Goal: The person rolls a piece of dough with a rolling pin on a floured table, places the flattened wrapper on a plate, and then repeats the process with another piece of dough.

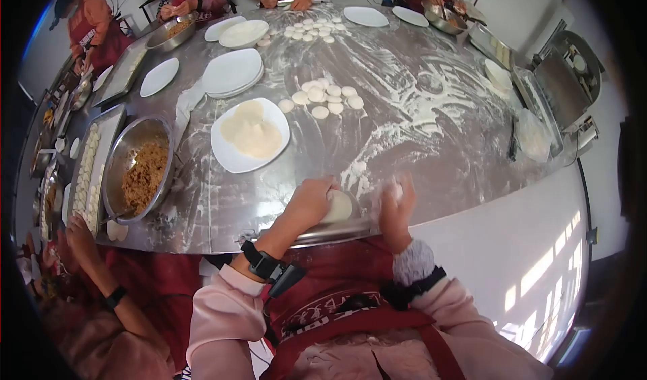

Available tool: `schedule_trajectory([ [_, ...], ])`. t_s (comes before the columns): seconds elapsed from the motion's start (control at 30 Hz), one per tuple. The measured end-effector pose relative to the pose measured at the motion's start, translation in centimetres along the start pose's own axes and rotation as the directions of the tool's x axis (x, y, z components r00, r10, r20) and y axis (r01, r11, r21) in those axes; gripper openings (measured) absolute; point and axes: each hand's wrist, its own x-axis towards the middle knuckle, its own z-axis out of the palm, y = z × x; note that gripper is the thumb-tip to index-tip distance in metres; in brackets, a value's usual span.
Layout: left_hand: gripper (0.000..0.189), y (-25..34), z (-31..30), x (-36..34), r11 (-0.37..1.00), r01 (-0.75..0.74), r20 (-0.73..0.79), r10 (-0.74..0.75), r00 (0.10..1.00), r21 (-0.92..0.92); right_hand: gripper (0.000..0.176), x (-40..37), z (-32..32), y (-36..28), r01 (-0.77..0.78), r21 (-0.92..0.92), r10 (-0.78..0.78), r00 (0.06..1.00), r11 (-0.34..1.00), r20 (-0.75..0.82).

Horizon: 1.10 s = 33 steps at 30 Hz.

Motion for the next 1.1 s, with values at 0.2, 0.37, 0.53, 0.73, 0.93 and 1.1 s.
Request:
schedule_trajectory([
  [0.2, 0.017, 2.3, 0.9, 1.3, 0.999, 0.045, -0.103, -0.047, 0.994, -0.025, 0.016, 5.6, 5.7, -0.1, 0.225, -0.165, -0.234, 0.972, 0.96, -0.037],
  [0.37, 0.018, -0.6, 0.3, 0.3, 0.995, -0.096, -0.023, 0.096, 0.995, 0.023, 0.013, 1.2, 1.3, 1.5, 0.015, -0.012, -0.015, 1.0, 1.0, -0.021],
  [0.53, 0.02, 0.2, -0.3, -0.4, 0.994, -0.003, 0.024, 0.006, 1.0, -0.107, 0.014, 2.0, 1.7, 0.5, -0.073, -0.037, 0.075, 0.996, 0.997, 0.054],
  [0.73, 0.017, 0.0, 1.9, 1.2, 0.996, -0.087, -0.126, 0.09, 0.988, 0.024, 0.035, 4.4, 4.7, 0.7, 0.079, -0.19, -0.077, 0.997, 0.979, 0.019],
  [0.93, 0.015, -1.2, 1.5, 0.1, 0.995, 0.008, -0.117, -0.019, 0.993, -0.101, 0.035, 0.8, 0.3, 1.9, -0.166, -0.088, 0.175, 0.978, 0.982, 0.117],
  [1.1, 0.019, 0.1, 2.9, 0.6, 0.989, -0.089, -0.19, 0.065, 0.98, -0.119, 0.032, 5.0, 6.0, 3.0, 0.206, -0.247, -0.229, 0.971, 0.947, -0.069],
])
